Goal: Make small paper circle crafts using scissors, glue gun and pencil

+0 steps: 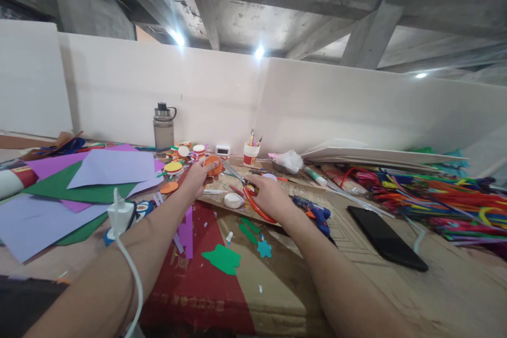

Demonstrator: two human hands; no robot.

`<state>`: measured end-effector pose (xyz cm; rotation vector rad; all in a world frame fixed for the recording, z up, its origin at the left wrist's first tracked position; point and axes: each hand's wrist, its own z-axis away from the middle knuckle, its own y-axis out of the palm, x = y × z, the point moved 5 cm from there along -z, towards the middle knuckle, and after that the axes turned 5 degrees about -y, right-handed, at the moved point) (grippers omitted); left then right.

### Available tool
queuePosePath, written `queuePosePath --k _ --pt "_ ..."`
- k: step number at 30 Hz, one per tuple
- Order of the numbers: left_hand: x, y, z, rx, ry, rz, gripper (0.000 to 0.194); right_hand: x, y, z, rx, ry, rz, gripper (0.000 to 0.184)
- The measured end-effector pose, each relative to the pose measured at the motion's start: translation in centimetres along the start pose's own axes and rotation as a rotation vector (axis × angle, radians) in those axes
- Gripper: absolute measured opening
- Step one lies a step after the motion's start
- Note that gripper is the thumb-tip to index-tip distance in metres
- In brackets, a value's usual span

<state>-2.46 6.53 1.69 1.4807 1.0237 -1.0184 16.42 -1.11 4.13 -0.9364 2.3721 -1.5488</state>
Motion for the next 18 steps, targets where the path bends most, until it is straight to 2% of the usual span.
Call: queuePosePath --k 11,18 --pt "-0.10 -0.16 -0.11 -0.025 0.004 0.001 0.035 -0.21 -0.17 -0.04 -0.001 -0.018 -0.107 0.036" --pt "-0.22 0.10 0.22 -0.011 -0.006 -0.080 0.036 -0.31 -0.06 0.02 0.016 0.034 -0.051 0.040"
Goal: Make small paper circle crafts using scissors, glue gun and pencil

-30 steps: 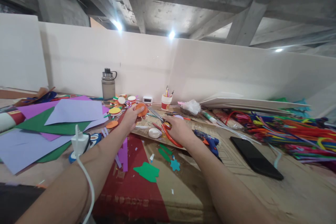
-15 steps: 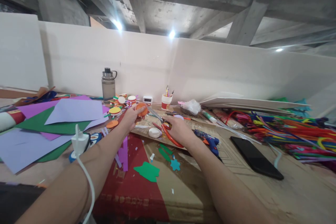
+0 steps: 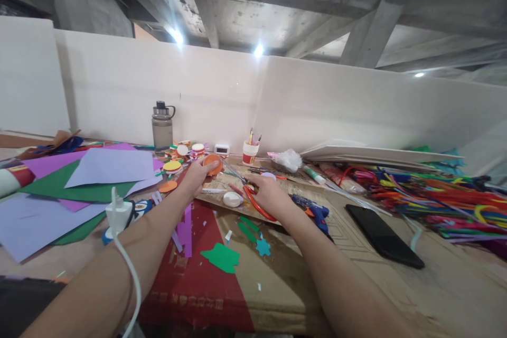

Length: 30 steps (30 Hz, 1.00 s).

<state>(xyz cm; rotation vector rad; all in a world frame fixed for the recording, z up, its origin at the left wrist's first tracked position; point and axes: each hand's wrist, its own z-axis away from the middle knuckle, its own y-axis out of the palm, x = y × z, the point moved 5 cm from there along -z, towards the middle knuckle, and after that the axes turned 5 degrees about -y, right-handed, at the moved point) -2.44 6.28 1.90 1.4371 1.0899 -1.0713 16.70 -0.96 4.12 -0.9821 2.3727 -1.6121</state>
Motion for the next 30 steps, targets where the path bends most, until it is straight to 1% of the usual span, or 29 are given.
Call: queuePosePath --k 5,13,17,22,30 --pt "-0.22 0.44 0.22 0.027 0.010 0.053 0.032 -0.21 -0.18 0.09 -0.006 0.059 0.095 0.042" --pt "-0.11 0.64 -0.04 0.063 -0.011 0.145 0.028 0.17 -0.53 0.11 0.027 0.078 0.173 0.043" --pt "-0.19 0.62 -0.01 0.057 -0.015 0.140 0.026 0.24 -0.44 0.14 0.024 0.088 0.187 0.045" --pt "-0.37 0.64 0.25 0.033 -0.031 0.116 0.025 0.45 -0.37 0.16 0.009 0.061 0.203 0.047" --pt "-0.16 0.16 0.09 -0.006 0.003 0.017 0.023 0.42 0.21 0.11 -0.001 0.035 0.200 0.046"
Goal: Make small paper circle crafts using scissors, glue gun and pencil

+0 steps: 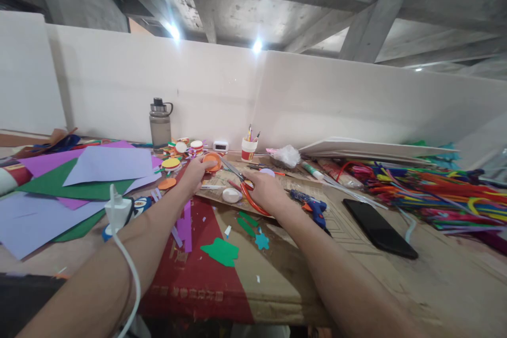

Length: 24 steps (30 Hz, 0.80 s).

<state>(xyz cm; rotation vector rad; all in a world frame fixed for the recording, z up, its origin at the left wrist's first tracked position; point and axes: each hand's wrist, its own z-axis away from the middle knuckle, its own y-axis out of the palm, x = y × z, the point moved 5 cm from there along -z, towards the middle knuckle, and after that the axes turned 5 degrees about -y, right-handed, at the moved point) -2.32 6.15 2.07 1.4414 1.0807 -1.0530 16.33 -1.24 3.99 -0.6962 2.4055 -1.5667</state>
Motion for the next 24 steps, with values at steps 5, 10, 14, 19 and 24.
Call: queuePosePath --k 5,10,14,19,24 --pt "0.30 -0.05 -0.24 0.040 -0.003 0.014 0.022 -0.19 0.28 -0.02 0.020 0.024 -0.021 0.040" --pt "0.63 -0.22 -0.44 0.038 -0.020 0.037 0.023 -0.43 0.41 0.01 0.068 0.078 -0.006 0.036" --pt "0.52 -0.12 -0.45 0.058 0.001 0.044 0.022 -0.45 0.57 -0.11 0.070 0.047 0.025 0.038" --pt "0.51 -0.12 -0.32 0.031 -0.002 0.047 0.024 -0.57 0.71 -0.12 0.078 0.036 0.070 0.036" --pt "0.42 -0.09 -0.17 0.009 -0.023 0.065 0.024 -0.92 1.03 -0.14 0.066 0.044 0.054 0.034"
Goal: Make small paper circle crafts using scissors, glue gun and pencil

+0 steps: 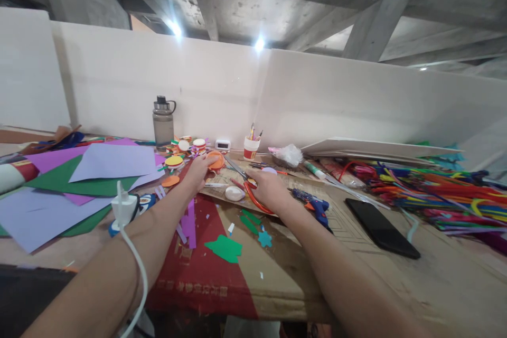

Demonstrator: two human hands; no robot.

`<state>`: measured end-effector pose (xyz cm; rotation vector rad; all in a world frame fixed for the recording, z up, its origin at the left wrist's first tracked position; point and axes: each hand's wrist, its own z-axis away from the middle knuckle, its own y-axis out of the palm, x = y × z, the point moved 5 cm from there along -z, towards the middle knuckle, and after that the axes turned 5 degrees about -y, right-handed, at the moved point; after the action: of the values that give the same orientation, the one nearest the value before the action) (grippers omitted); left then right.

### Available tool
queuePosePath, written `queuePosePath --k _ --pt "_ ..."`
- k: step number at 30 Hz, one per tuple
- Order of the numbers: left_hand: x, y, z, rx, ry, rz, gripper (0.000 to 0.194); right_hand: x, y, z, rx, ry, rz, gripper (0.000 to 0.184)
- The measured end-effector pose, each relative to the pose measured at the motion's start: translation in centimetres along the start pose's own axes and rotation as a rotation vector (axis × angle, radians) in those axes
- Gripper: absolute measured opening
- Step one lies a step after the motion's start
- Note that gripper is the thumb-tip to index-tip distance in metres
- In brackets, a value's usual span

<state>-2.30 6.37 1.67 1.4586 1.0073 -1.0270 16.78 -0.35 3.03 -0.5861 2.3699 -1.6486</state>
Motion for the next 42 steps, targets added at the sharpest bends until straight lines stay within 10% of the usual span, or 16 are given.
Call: queuePosePath --k 18,42 --pt "0.1 -0.3 -0.7 0.022 0.044 0.140 0.025 -0.1 -0.6 -0.3 -0.141 -0.128 -0.384 0.044" --pt "-0.5 -1.4 -1.3 -0.050 0.166 0.137 0.028 -0.3 0.4 -0.1 -0.123 -0.074 -0.158 0.046"
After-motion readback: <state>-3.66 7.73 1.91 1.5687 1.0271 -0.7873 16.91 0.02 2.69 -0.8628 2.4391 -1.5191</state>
